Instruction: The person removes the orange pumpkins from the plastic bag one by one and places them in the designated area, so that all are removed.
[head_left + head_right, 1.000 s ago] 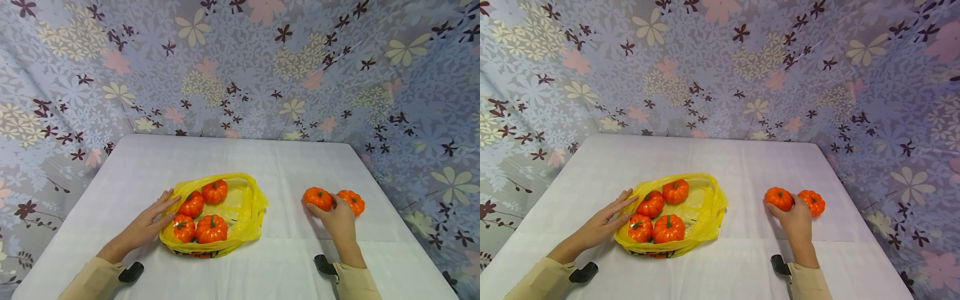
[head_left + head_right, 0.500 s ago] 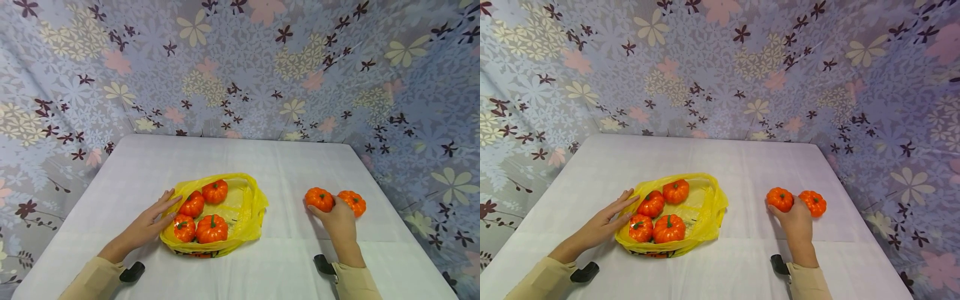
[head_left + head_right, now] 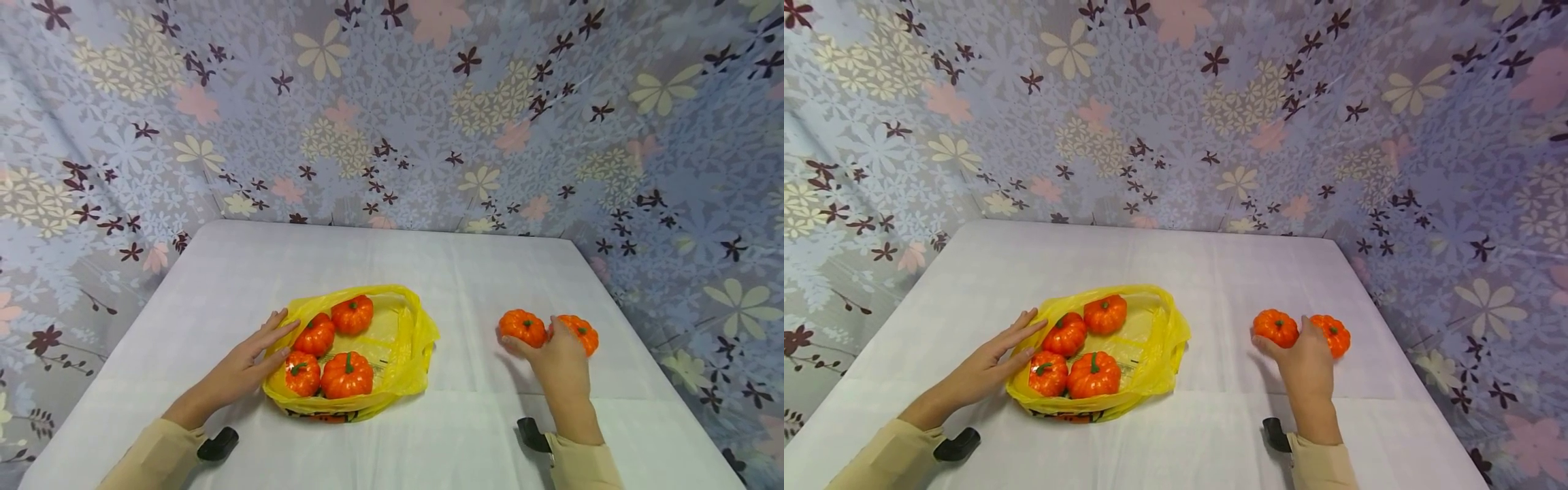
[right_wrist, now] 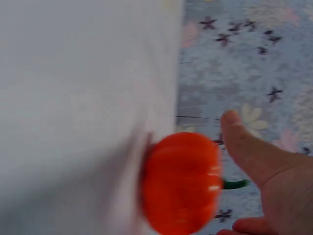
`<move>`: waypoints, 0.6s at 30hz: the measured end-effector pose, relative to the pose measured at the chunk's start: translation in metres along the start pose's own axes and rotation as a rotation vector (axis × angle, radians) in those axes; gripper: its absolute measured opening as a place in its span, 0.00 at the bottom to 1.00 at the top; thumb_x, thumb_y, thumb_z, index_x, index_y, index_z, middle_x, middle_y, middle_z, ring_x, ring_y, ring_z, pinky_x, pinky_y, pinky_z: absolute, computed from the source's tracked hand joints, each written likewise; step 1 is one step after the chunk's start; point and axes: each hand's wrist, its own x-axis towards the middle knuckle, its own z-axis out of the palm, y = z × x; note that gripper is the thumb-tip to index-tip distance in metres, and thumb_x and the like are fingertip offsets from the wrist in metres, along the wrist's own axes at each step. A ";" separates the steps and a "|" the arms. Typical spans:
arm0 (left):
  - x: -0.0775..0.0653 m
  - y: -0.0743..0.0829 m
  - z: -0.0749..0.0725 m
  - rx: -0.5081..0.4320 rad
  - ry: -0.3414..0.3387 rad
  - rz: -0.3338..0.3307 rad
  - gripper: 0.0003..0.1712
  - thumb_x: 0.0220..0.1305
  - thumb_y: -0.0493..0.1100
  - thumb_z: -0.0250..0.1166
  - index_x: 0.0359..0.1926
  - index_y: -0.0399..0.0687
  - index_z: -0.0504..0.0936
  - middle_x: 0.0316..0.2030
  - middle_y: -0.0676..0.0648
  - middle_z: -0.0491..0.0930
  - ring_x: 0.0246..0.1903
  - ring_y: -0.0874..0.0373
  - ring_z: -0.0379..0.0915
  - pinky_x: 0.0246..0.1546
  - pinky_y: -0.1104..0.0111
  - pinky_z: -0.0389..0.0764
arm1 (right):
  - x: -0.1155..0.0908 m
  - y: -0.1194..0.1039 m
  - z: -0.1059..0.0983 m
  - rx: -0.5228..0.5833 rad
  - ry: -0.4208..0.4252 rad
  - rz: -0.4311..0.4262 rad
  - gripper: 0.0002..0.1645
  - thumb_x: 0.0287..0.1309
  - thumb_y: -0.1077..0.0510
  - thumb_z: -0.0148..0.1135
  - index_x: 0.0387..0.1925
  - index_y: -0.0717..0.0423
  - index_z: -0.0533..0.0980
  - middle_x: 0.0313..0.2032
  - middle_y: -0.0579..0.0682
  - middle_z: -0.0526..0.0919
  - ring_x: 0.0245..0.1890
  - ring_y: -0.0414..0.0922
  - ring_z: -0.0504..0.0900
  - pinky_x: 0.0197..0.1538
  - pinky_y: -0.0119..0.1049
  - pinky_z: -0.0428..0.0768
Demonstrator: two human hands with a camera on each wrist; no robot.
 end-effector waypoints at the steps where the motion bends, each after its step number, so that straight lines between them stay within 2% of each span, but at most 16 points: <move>1: 0.000 0.000 0.000 0.002 -0.001 -0.002 0.29 0.77 0.52 0.56 0.75 0.58 0.66 0.79 0.42 0.46 0.77 0.39 0.36 0.67 0.32 0.48 | -0.001 -0.001 -0.003 0.009 0.011 -0.007 0.65 0.46 0.39 0.80 0.69 0.78 0.59 0.58 0.76 0.72 0.58 0.71 0.71 0.60 0.66 0.70; 6: 0.001 0.001 0.001 -0.001 -0.004 -0.005 0.29 0.77 0.51 0.57 0.75 0.57 0.67 0.79 0.42 0.45 0.77 0.39 0.36 0.67 0.32 0.48 | -0.001 -0.010 -0.016 0.063 0.047 -0.032 0.70 0.45 0.36 0.80 0.74 0.72 0.54 0.66 0.74 0.66 0.67 0.69 0.62 0.65 0.67 0.63; 11: 0.001 0.000 0.002 -0.001 -0.008 -0.004 0.30 0.77 0.52 0.57 0.75 0.57 0.66 0.79 0.43 0.45 0.77 0.39 0.36 0.67 0.32 0.47 | -0.002 -0.017 -0.020 0.087 0.050 -0.054 0.71 0.43 0.35 0.80 0.75 0.69 0.55 0.69 0.72 0.64 0.68 0.68 0.61 0.65 0.67 0.63; 18: 0.002 0.001 0.001 0.000 -0.008 -0.014 0.30 0.77 0.52 0.56 0.76 0.59 0.65 0.79 0.44 0.45 0.77 0.40 0.36 0.67 0.33 0.48 | -0.003 -0.027 -0.020 0.109 0.005 -0.104 0.72 0.41 0.33 0.80 0.75 0.69 0.55 0.70 0.71 0.63 0.69 0.69 0.60 0.65 0.68 0.62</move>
